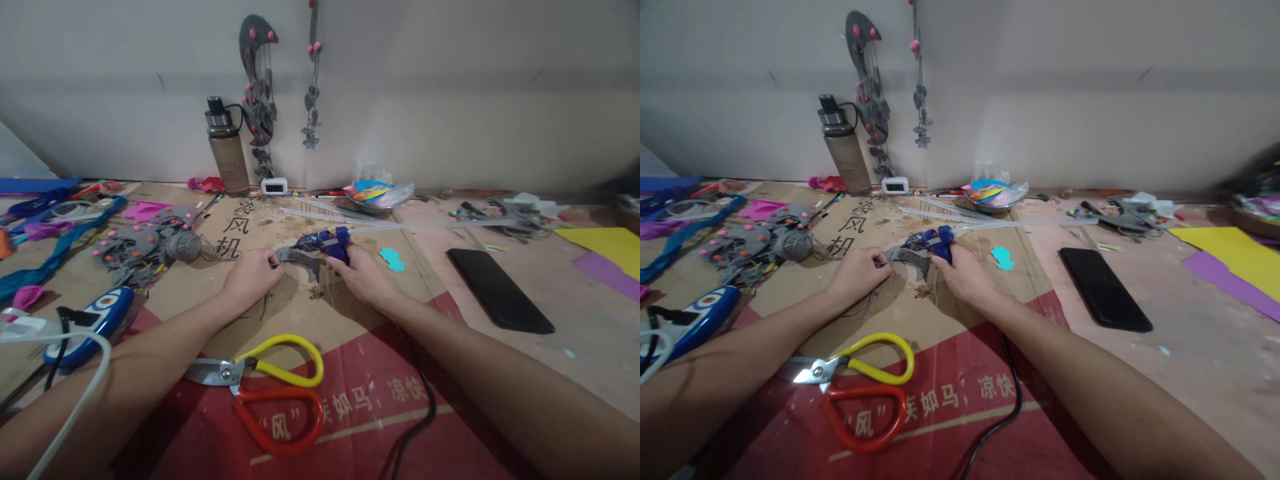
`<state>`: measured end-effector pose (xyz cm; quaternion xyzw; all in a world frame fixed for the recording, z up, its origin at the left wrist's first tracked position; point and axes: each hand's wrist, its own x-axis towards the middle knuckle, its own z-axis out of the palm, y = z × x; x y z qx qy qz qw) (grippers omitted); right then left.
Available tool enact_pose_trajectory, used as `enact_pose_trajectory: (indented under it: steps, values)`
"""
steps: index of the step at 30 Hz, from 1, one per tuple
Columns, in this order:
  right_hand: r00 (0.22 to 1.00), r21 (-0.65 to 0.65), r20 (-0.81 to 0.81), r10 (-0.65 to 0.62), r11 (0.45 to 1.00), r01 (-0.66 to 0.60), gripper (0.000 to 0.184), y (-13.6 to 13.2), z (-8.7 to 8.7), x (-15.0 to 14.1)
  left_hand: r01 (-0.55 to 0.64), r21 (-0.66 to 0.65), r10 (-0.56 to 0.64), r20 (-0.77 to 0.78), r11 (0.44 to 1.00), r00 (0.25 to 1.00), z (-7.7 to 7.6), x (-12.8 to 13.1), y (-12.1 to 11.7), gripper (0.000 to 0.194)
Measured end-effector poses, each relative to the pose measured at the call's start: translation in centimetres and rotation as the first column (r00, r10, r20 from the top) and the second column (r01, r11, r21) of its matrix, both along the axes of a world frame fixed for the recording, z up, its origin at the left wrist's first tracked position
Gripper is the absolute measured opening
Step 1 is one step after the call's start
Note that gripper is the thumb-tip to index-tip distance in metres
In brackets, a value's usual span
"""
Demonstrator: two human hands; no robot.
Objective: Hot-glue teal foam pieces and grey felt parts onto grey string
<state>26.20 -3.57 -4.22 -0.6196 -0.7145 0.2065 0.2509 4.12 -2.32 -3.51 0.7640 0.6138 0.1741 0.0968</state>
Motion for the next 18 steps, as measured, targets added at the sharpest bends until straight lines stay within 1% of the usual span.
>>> enact_pose_trajectory:
  steps: [6,12,18]
  values:
    - [0.998,0.051,-0.022,0.060,0.997,-0.059,0.024,0.26,-0.61,0.08,0.008,0.008,-0.008,0.005,1.000,1.000,-0.12,-0.08,0.05,0.015]
    - [0.998,0.019,0.032,0.055,0.998,-0.055,0.022,0.17,-0.45,-0.03,-0.003,-0.006,0.003,-0.015,1.000,1.000,0.07,0.03,-0.01,0.015]
    - [0.997,0.001,0.060,0.049,0.999,-0.049,0.020,0.01,-0.28,-0.22,0.008,0.003,-0.008,-0.002,1.000,1.000,0.06,-0.03,0.06,0.015]
